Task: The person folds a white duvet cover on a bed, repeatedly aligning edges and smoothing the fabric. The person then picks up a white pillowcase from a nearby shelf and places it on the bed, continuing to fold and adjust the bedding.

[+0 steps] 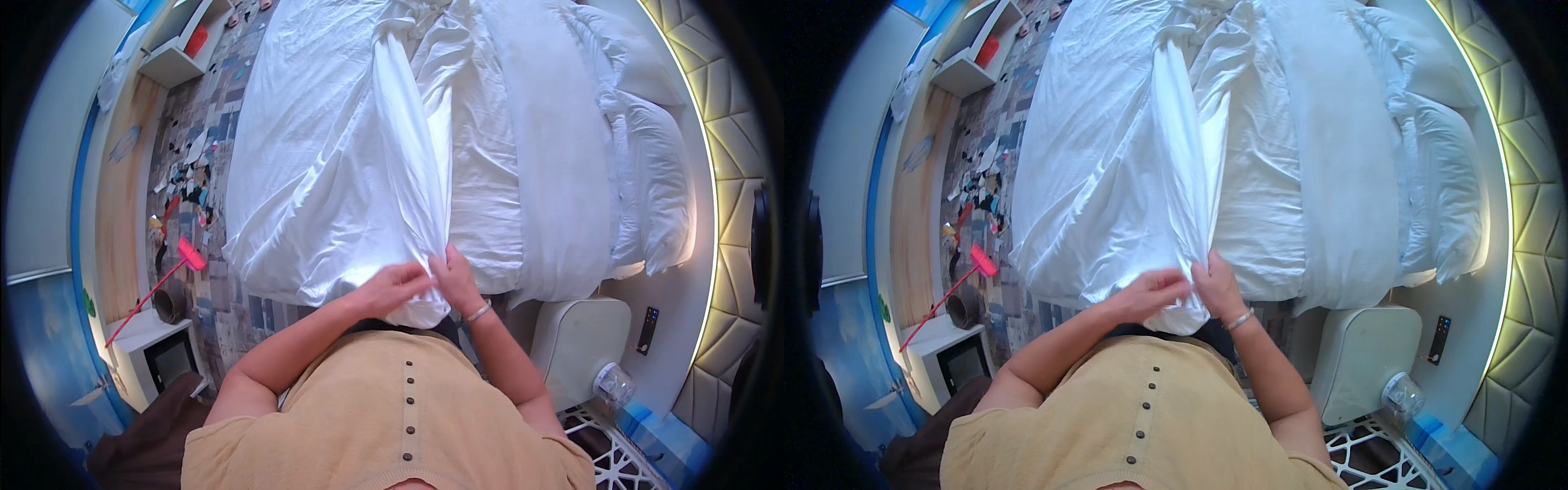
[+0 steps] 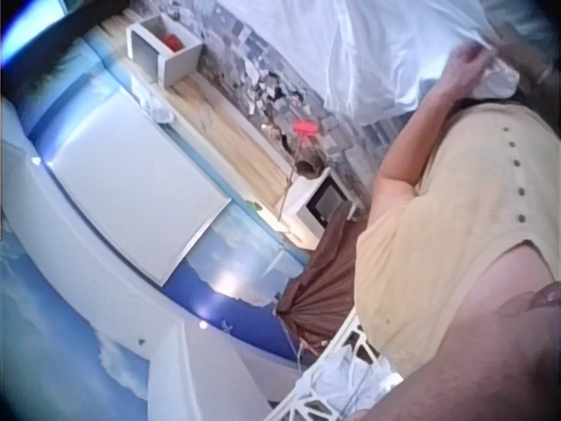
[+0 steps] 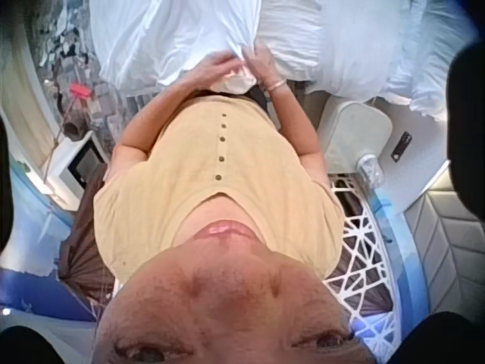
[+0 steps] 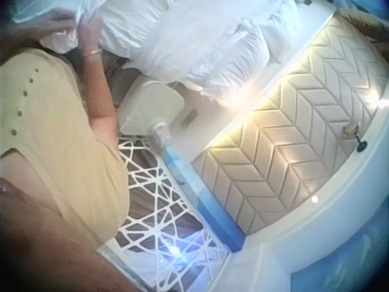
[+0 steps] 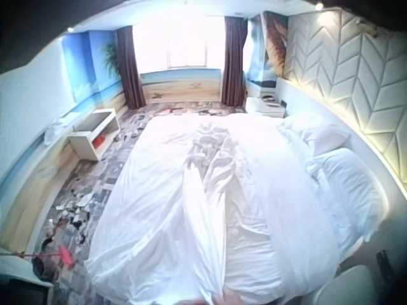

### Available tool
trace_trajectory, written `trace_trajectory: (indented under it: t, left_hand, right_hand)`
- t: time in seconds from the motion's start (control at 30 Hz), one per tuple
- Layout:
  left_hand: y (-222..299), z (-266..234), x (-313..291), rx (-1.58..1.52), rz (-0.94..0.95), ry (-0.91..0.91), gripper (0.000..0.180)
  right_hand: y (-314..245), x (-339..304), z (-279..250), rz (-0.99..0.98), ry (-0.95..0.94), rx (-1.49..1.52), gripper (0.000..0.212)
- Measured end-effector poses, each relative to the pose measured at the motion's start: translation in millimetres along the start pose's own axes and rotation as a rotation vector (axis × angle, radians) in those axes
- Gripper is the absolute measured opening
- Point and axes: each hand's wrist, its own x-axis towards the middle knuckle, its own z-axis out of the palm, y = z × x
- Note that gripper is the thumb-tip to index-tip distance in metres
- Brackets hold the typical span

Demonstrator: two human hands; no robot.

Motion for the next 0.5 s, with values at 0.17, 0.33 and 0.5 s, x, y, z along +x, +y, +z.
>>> trace_trajectory:
  t: [0.17,0.33,0.5]
  left_hand:
    - [-18,-29,48,0.41,0.159,0.404,0.05]
    - [-24,-69,84,0.822,-0.021,0.403,0.041]
    - [-32,-106,122,0.707,0.092,0.442,0.032]
  right_hand:
    - [-27,-43,25,-0.23,-0.144,-0.023,0.018]
    - [-14,-40,56,-0.046,-0.186,-0.019,0.023]
    - [-22,-34,85,0.009,-0.123,-0.014,0.028]
